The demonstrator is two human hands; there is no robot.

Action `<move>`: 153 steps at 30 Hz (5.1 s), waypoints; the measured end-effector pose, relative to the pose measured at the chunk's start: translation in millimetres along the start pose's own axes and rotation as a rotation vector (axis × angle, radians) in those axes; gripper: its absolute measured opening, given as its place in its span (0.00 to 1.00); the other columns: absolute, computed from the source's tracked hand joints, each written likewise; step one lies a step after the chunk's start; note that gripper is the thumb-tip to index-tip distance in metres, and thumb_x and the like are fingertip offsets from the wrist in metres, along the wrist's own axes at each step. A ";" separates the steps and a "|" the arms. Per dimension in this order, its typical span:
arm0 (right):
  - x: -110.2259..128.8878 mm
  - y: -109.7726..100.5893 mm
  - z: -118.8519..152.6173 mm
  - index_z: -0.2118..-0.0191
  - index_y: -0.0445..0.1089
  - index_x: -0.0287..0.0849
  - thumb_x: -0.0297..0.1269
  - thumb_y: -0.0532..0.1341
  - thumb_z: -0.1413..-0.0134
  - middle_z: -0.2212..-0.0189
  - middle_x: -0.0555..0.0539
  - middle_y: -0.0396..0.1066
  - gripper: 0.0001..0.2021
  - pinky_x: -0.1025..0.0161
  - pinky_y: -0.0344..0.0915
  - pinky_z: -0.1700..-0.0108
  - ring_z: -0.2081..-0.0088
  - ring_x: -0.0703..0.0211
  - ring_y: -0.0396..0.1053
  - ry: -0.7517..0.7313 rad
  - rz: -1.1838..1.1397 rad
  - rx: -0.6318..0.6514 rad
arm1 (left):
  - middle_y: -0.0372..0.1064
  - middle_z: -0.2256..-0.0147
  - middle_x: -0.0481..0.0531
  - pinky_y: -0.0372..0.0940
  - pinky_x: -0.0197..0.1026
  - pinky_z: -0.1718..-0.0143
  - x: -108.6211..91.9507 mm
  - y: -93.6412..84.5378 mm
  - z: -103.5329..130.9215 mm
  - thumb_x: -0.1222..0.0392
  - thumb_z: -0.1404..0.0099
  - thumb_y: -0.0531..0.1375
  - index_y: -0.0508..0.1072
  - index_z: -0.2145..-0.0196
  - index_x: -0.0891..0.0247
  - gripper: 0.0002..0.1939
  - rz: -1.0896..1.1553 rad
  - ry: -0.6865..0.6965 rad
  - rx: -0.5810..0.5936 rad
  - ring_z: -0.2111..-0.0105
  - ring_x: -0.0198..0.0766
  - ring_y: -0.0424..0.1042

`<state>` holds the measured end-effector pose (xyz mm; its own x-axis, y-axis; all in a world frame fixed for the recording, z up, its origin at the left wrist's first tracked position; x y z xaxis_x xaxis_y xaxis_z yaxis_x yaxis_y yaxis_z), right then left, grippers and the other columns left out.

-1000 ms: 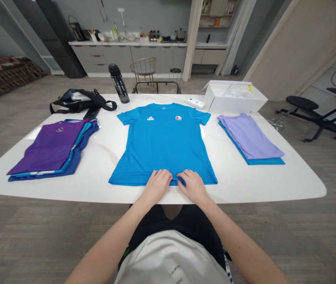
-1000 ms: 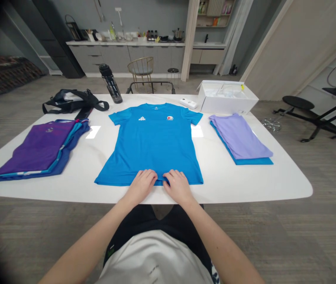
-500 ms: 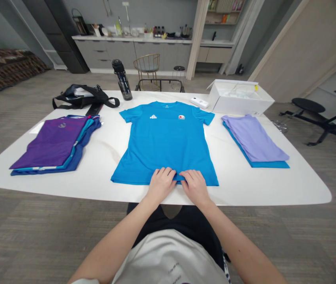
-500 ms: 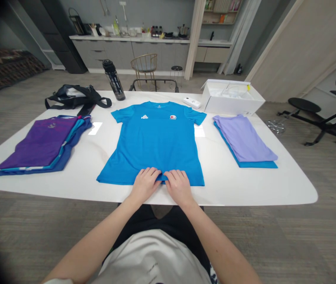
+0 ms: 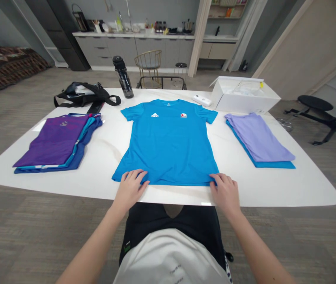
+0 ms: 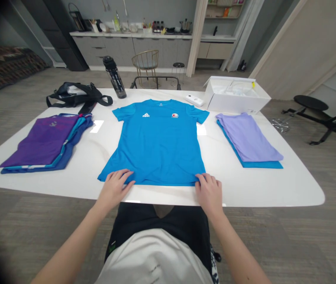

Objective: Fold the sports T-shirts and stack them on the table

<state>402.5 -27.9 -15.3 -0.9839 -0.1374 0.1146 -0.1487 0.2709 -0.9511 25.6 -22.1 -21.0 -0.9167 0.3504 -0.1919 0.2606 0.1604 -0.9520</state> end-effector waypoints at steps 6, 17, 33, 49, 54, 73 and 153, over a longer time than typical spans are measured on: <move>-23.6 -1.3 9.3 0.53 0.72 0.41 0.34 0.52 0.33 0.57 0.41 0.75 0.12 0.53 0.62 0.53 0.55 0.48 0.70 -0.053 -0.004 -0.037 | 0.71 0.43 0.56 0.62 0.54 0.43 45.1 -10.5 16.9 0.47 0.28 0.56 0.73 0.45 0.55 0.19 0.071 0.043 0.065 0.43 0.49 0.69; -40.9 3.0 13.0 0.51 0.73 0.44 0.37 0.54 0.36 0.60 0.44 0.76 0.13 0.56 0.64 0.63 0.64 0.49 0.73 0.082 0.087 -0.030 | 0.72 0.47 0.58 0.68 0.54 0.44 102.4 -24.6 40.2 0.62 0.30 0.52 0.74 0.46 0.57 0.18 0.104 -0.095 -0.039 0.47 0.47 0.71; -57.3 1.9 14.4 0.57 0.73 0.47 0.40 0.57 0.45 0.71 0.49 0.74 0.12 0.61 0.60 0.68 0.72 0.55 0.71 0.343 -0.200 -0.044 | 0.72 0.56 0.55 0.68 0.45 0.54 69.9 -35.6 45.9 0.63 0.28 0.51 0.72 0.54 0.58 0.12 0.063 -0.362 -0.317 0.58 0.43 0.74; -69.8 2.1 27.2 0.57 0.70 0.46 0.45 0.55 0.41 0.74 0.51 0.72 0.12 0.61 0.62 0.68 0.73 0.56 0.70 0.178 -0.292 0.130 | 0.74 0.59 0.55 0.61 0.49 0.55 49.8 -40.3 52.8 0.66 0.31 0.52 0.73 0.53 0.61 0.14 -0.251 -0.262 -0.045 0.58 0.46 0.73; -66.6 -0.7 29.7 0.60 0.70 0.47 0.42 0.55 0.41 0.74 0.51 0.72 0.09 0.61 0.62 0.68 0.73 0.56 0.70 0.169 -0.285 0.185 | 0.75 0.59 0.54 0.60 0.50 0.56 53.3 -41.7 57.6 0.67 0.31 0.51 0.74 0.53 0.60 0.15 -0.311 -0.298 0.024 0.57 0.46 0.74; -37.2 9.3 -50.9 0.44 0.71 0.46 0.47 0.53 0.30 0.47 0.40 0.74 0.18 0.47 0.67 0.49 0.47 0.45 0.71 -0.172 -0.108 0.113 | 0.57 0.32 0.59 0.60 0.60 0.37 44.6 17.7 -11.1 0.41 0.26 0.48 0.61 0.32 0.57 0.31 -0.110 -0.020 0.056 0.33 0.56 0.58; -86.2 147.1 -437.5 0.32 0.54 0.19 0.62 0.43 0.34 0.32 0.20 0.50 0.45 0.38 0.46 0.32 0.32 0.27 0.50 0.553 -0.012 0.084 | 0.44 0.28 0.62 0.40 0.66 0.31 171.8 115.0 -453.9 0.41 0.26 0.39 0.52 0.28 0.67 0.38 -0.056 -0.312 0.133 0.28 0.55 0.44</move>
<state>421.8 440.7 -39.5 -0.8913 0.3859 0.2379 -0.1743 0.1927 -0.9657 35.6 475.4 -55.2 -0.9822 0.0419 -0.1831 0.1849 0.0428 -0.9818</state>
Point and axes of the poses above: each hand's wrist, its own z-axis away from the middle knuckle, its own y-axis out of the palm, x = y × z, the point moved 3 cm from there along -z, towards the middle knuckle
